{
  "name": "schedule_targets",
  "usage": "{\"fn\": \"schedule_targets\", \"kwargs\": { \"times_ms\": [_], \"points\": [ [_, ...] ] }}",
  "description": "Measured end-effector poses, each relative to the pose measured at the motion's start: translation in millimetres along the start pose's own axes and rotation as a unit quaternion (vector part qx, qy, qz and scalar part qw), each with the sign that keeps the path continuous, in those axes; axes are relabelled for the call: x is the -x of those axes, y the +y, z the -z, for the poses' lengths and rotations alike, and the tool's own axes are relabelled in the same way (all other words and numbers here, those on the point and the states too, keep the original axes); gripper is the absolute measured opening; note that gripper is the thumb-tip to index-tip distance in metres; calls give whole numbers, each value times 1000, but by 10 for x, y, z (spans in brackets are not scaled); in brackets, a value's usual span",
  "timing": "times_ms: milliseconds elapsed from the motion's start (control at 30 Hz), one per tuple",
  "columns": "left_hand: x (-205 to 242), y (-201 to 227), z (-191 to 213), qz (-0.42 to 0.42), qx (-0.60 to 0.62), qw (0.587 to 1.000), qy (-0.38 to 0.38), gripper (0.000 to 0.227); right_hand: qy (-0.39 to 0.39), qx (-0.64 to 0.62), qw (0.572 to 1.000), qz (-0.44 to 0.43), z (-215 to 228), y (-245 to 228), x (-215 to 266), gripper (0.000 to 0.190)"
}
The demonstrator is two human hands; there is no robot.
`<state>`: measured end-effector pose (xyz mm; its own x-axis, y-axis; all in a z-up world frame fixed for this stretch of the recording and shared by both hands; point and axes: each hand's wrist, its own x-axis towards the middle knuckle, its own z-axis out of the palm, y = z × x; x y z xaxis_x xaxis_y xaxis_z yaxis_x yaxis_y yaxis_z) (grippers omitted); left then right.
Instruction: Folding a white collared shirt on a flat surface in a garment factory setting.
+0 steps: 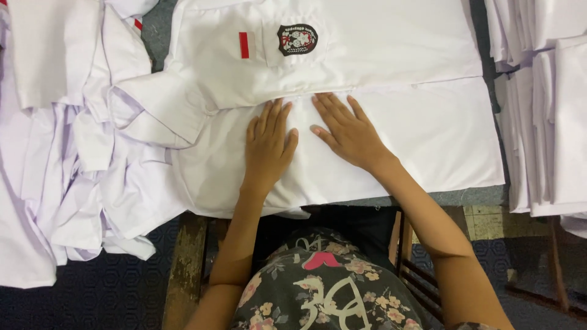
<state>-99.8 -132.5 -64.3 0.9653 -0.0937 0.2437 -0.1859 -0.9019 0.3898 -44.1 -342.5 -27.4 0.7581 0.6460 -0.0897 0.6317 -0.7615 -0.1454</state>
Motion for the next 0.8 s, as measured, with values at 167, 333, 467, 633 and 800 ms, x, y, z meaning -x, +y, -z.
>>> {"fn": "schedule_targets", "kwargs": {
  "times_ms": [167,333,467,633,800],
  "points": [
    [24,-35,86,-22,36,998,-44,56,15,-68,997,-12,84,224,274,62],
    [48,-11,157,-40,17,997,-59,56,74,-58,994,-57,83,699,692,56],
    [51,-30,121,-38,6,997,-64,56,79,-60,986,-131,157,1061,979,55],
    [58,-49,102,-40,5,998,-58,57,153,54,965,-207,84,1179,1068,59],
    [51,-53,41,-40,-11,998,-54,57,275,139,950,-47,-304,1057,657,36]
  ]
}}
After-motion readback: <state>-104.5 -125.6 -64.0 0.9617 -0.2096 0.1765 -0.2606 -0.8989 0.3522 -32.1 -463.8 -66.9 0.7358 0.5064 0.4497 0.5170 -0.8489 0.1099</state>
